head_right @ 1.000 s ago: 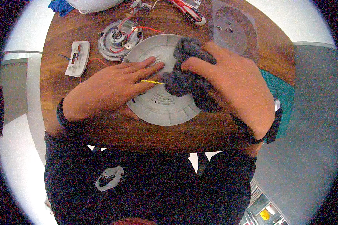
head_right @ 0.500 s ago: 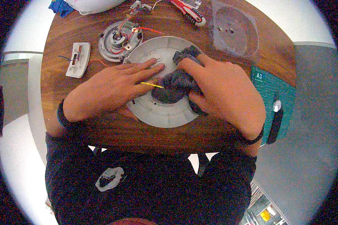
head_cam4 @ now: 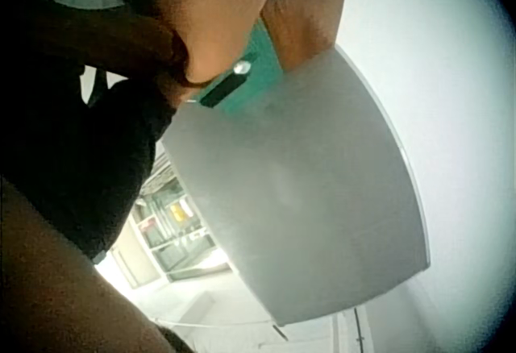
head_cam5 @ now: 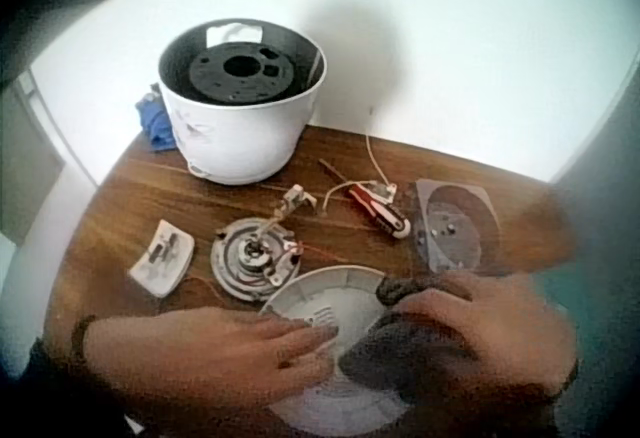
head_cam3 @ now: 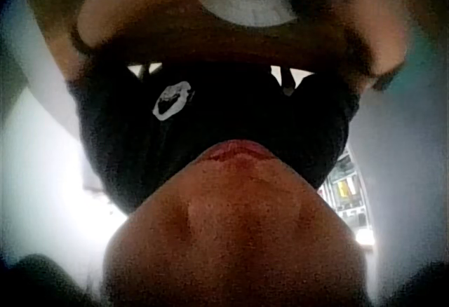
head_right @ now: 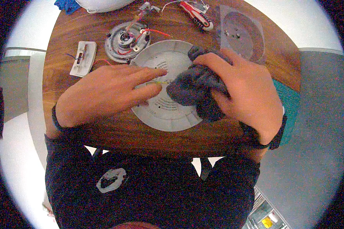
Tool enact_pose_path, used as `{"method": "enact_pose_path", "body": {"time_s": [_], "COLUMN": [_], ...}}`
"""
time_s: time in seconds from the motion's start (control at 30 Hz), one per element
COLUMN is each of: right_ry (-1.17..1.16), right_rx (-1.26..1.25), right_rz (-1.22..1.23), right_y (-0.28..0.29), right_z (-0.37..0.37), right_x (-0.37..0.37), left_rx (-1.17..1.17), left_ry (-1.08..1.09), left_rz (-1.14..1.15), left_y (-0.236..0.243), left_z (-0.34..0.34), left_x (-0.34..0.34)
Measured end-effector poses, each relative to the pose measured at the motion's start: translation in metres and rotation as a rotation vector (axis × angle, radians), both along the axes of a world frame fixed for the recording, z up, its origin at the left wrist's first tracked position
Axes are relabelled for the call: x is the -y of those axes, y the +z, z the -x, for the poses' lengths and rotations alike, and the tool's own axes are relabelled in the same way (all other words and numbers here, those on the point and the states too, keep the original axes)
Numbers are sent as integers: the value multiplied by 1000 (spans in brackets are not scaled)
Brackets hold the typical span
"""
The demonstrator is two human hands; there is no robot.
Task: The person wipes the interior and exterior surfaces of a disassembled smoke detector using a gray cloth. They handle the plastic housing, internal circuit board, and metal base, cleaning each part individually before placing them back on the table.
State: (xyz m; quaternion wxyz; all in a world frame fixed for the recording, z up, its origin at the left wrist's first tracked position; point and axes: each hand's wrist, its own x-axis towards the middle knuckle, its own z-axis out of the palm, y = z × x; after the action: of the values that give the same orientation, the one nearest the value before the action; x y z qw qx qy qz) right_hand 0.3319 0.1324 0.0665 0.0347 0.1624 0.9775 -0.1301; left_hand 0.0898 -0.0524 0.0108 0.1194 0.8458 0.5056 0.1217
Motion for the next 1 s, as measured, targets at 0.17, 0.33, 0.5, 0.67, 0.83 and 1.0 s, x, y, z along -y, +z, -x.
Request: {"method": "enact_pose_path", "body": {"time_s": [0.17, 0.33, 0.5, 0.67, 0.83, 1.0], "right_ry": [14, -73, -119, -26, 114, 92], "right_rx": [-98, -231, -328, -300, -161, -116], "right_rz": [-108, -216, -205, -174, -177, -180], "right_y": [3, 8, 21, 19, 14, 25], "right_z": [0, -7, -9, -6, 2, -2], "right_x": [-4, -3, -4, 4, 11, 19], "left_rx": [-68, -81, -29, -47, -75, -195], "left_ry": [58, 16, -53, -45, -29, -19], "left_rz": [-43, -87, -107, 4, 15, -86], "left_y": [0, -9, -32, -29, -19, -5], "left_z": [-5, -5, -8, -16, -11, -9], "left_x": [-4, -8, -7, 0, 15, 31]}}
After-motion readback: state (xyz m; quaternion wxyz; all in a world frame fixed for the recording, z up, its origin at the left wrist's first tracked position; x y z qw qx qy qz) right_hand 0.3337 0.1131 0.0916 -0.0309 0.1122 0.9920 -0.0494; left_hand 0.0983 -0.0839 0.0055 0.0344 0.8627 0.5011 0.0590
